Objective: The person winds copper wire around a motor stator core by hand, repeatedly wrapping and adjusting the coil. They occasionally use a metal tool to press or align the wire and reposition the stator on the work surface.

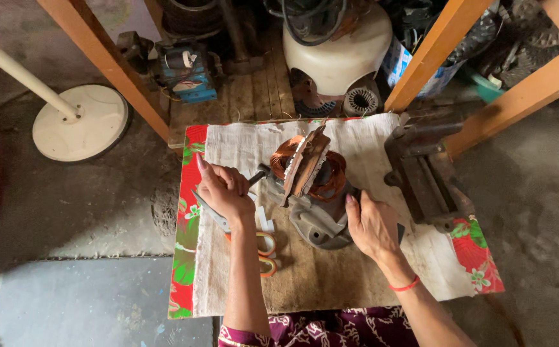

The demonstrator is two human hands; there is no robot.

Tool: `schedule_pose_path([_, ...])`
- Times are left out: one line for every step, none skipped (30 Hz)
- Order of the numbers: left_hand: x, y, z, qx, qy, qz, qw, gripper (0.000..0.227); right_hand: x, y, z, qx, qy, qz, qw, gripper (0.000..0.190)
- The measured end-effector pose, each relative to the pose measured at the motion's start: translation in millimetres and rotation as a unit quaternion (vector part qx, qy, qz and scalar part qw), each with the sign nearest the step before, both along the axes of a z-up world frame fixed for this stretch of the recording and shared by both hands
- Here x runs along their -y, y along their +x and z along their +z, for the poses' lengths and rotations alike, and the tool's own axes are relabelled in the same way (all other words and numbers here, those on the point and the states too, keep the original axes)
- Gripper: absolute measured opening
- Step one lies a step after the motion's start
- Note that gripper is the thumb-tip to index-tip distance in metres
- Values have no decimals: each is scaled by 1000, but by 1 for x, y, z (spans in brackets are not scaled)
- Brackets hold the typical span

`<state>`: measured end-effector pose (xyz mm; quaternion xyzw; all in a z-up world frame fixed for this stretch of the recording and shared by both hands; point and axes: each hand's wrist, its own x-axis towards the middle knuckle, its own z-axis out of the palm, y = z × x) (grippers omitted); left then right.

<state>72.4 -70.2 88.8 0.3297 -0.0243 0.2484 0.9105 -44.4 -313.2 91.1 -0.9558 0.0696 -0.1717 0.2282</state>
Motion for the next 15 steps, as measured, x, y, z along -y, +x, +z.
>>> schedule_pose_path([1,0,2,-3,1,-2,1000,58,1,0,1,-1,-4,-1,1000,47])
schedule_pose_path([2,-1,2,-6,1,-4,1000,57,2,0,1,-12,6,-1,1000,46])
schedule_pose_path([2,-3,2,-5,3,1,1000,58,3,0,0,-23,16,-2,1000,44])
schedule_pose_path([1,-5,3,-4,6,5,1000,58,3,0,0,-33,25,-3,999,43])
schedule_pose_path([0,-8,4,-4,8,9,1000,58,3,1,0,-27,20,6,999,43])
schedule_pose_path([1,-12,4,-6,6,14,1000,59,5,1,0,-20,13,14,1000,42])
schedule_pose_path([1,-18,4,-9,4,20,1000,60,7,1,1,-13,5,22,1000,42])
schedule_pose_path([-1,-24,4,-14,3,28,999,60,8,1,1,-10,6,33,999,41])
schedule_pose_path([-2,-30,4,-12,3,28,1000,59,10,1,1,-7,7,44,999,41])
schedule_pose_path([-2,-35,4,-10,4,27,1000,57,11,0,1,-4,9,54,998,40])
schedule_pose_path([-2,-41,4,-8,5,26,1000,56,12,-1,2,3,10,64,998,39])
schedule_pose_path([-3,-48,5,-2,9,27,1000,57,13,-1,3,13,12,74,997,37])
schedule_pose_path([-3,-54,6,3,13,29,999,58,13,0,6,23,14,84,996,36])
schedule_pose_path([-2,-60,6,7,15,31,999,59,16,1,8,-38,17,70,997,34])
schedule_pose_path([-1,-65,6,8,17,28,999,56,18,3,11,-100,20,56,993,33])
